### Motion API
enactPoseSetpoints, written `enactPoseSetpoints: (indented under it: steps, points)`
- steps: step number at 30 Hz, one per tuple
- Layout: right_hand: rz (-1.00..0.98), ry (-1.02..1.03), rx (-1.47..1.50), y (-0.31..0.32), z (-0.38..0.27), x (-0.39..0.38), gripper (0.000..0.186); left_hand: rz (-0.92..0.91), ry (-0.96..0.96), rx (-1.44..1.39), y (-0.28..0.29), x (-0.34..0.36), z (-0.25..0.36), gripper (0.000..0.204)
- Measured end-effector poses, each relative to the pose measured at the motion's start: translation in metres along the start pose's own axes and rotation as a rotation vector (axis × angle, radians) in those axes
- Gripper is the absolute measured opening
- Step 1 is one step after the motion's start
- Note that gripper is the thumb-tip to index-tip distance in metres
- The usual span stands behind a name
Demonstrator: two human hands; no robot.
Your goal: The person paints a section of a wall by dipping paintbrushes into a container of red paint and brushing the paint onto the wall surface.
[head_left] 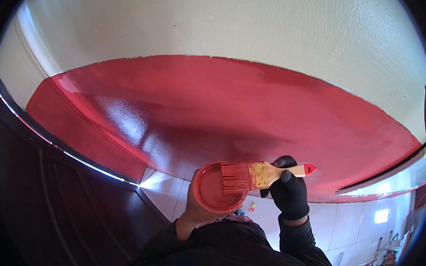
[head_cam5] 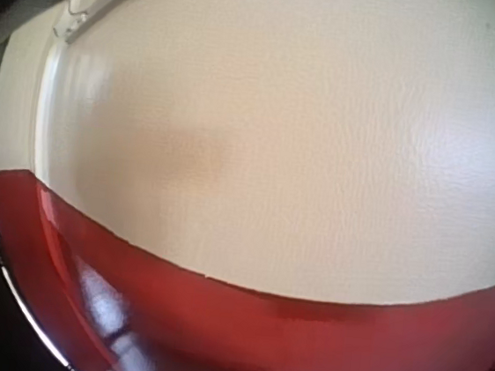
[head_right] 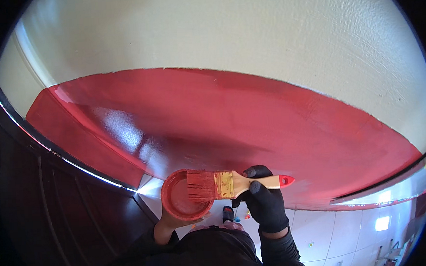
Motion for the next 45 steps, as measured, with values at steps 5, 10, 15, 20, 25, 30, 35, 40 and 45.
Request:
enactPoseSetpoints:
  steps: [5,10,15,20,25,30,35,40,45]
  points:
    - [-0.036,0.121,-0.041,0.006,-0.019,0.010,0.036,-0.069,-0.082,0.079,-0.013,0.022,0.001,0.085]
    - [-0.007,0.250,-0.156,0.012,-0.024,0.011,0.037,-0.092,-0.068,0.038,-0.017,0.042,0.013,0.084]
    - [0.120,0.549,-0.319,-0.007,-0.028,0.013,0.042,-0.171,0.022,-0.012,-0.001,0.044,-0.006,0.082]
    - [0.278,0.772,-0.467,-0.027,-0.027,0.008,0.041,-0.294,-0.080,0.114,0.018,0.063,0.012,0.086]
    - [0.393,0.953,-0.524,-0.051,-0.009,0.011,0.039,-0.414,-0.050,-0.196,0.034,0.070,0.024,0.083]
    - [0.393,0.977,-1.013,-0.071,-0.008,0.017,0.037,-0.627,0.206,-0.614,0.062,0.057,0.018,0.076]
    - [0.771,1.213,-0.904,-0.048,-0.012,-0.001,0.028,-0.707,0.035,-0.483,0.074,0.062,0.032,0.068]
    - [0.742,1.163,-0.998,-0.064,-0.006,-0.019,0.029,-0.631,-0.243,0.166,0.077,0.062,0.039,0.067]
    - [0.367,1.207,-0.876,-0.099,-0.001,0.021,0.036,-0.608,-0.127,0.239,0.082,0.062,0.034,0.069]
Point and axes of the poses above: each hand's wrist, its own x-axis towards the middle knuckle, its own y-axis out of the back of the hand, z = x × y, the point moved 4 cm from there along x, towards the middle knuckle, and after that the axes turned 1 degree about -z, right-handed, at the moved point
